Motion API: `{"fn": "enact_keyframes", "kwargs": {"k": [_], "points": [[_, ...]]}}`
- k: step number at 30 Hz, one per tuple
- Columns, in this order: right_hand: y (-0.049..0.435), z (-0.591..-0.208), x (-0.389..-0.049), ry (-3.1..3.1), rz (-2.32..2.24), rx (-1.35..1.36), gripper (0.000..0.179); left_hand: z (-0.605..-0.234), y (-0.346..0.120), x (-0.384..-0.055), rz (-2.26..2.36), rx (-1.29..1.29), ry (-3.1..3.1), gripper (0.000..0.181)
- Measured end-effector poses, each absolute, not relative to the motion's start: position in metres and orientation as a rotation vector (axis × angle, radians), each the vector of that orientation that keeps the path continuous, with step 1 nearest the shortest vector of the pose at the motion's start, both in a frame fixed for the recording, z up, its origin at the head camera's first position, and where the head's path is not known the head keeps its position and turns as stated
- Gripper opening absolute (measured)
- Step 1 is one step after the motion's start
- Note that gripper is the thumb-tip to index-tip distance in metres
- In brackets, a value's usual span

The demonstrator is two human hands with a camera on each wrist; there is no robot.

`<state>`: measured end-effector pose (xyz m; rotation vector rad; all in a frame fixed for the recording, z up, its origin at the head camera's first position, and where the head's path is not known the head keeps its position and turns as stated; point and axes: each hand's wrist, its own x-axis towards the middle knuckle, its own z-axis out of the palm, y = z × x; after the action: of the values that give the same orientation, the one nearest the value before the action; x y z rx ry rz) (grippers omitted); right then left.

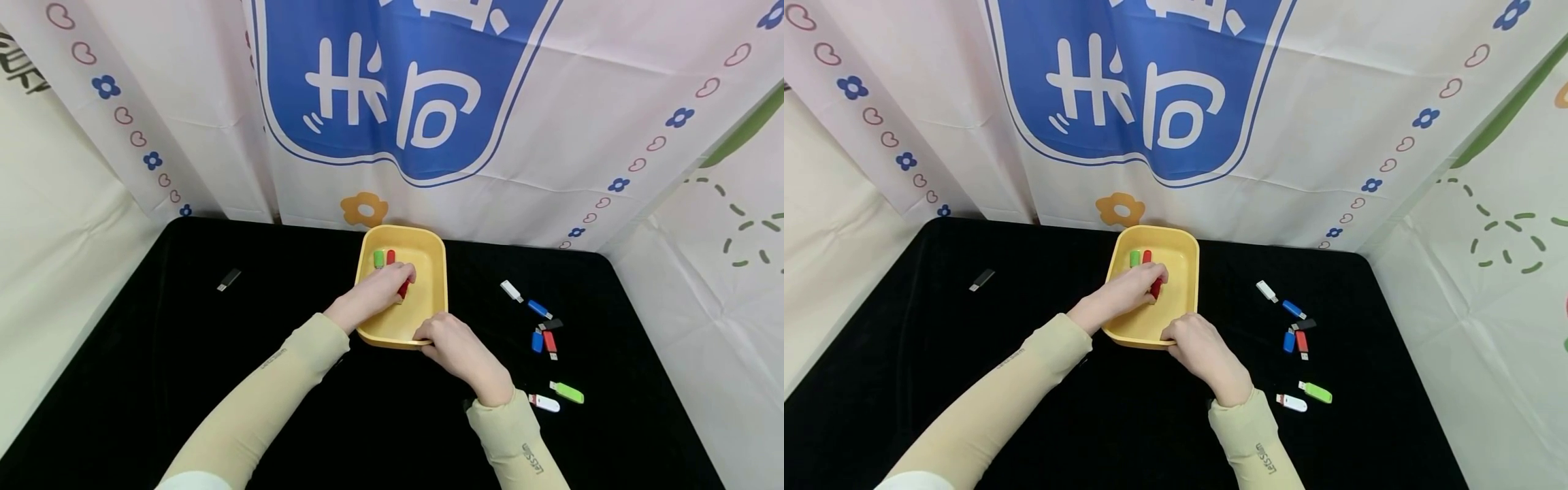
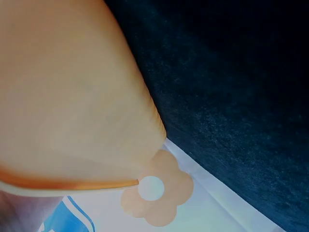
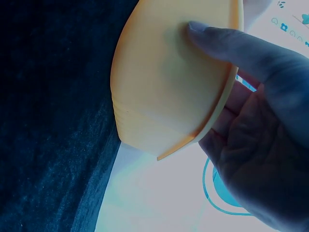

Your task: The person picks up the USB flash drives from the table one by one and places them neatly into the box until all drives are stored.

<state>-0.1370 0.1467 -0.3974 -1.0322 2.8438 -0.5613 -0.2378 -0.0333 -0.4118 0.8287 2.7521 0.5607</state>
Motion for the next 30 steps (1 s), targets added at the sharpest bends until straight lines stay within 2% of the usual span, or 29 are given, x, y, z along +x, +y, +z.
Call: {"fn": "enact_keyframes", "kwargs": {"k": [7, 26, 30], "points": [[0.146, -0.397, -0.137, 2.845, -0.538, -1.03, 0.015, -0.414, -0.031, -0.238, 0.511, 0.86, 2.81, 0.037], [0.145, -0.396, -0.137, 2.85, -0.543, -1.037, 0.014, -0.419, -0.03, -0.245, 0.365, 0.967, 2.917, 0.026], [0.146, -0.396, -0.138, 2.842, -0.551, -1.05, 0.014, -0.418, -0.028, -0.249, 0.239, 0.964, 2.957, 0.03]]}}
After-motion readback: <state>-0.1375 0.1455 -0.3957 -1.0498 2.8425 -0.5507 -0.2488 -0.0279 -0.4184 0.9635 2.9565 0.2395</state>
